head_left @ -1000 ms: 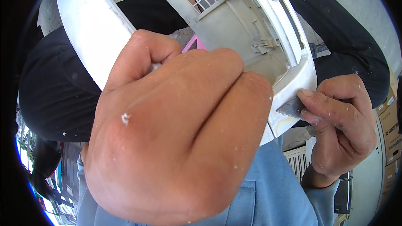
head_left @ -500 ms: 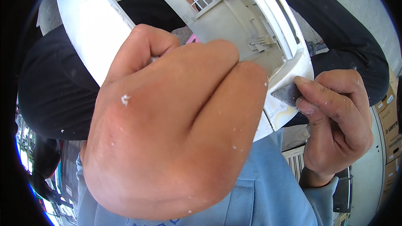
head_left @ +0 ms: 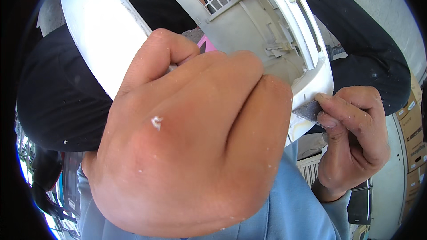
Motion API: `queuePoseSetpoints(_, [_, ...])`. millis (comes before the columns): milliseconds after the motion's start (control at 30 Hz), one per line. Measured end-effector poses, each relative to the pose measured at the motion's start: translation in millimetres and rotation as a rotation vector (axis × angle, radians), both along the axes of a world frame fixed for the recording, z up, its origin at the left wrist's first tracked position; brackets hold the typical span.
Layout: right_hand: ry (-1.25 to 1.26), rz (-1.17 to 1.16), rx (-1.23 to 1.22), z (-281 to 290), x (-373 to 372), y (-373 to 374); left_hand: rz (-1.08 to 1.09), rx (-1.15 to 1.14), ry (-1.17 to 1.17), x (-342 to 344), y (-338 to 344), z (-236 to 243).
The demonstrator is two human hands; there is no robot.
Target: The person repairs a white plastic air conditioner front panel by scraping off residue with a blade and smoothing the surface with a power sander. The person alternates between manual scraping and machine sanding to clean and finish the panel.
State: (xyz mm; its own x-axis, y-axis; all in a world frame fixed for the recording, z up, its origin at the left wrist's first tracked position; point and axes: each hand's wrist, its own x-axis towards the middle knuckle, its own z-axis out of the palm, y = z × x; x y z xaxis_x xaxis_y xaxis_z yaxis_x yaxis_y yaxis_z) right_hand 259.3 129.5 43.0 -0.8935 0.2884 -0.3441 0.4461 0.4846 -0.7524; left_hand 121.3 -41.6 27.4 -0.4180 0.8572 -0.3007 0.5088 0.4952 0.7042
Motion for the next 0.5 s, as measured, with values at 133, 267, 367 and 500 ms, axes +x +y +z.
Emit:
queuePoseSetpoints(133, [0.086,0.081,-0.014,-9,-14,3,0.009,-0.07,0.008,0,-1,7])
queuePoseSetpoints(267, [0.03,0.017,0.017,-2,-8,-5,0.097,-0.089,-0.084,-1,1,7])
queuePoseSetpoints(367, [0.013,-0.012,0.043,2,2,-9,0.245,-0.037,-0.162,7,4,4])
queuePoseSetpoints(500, [0.006,-0.014,0.02,5,5,-10,0.106,-0.053,-0.11,4,-5,4])
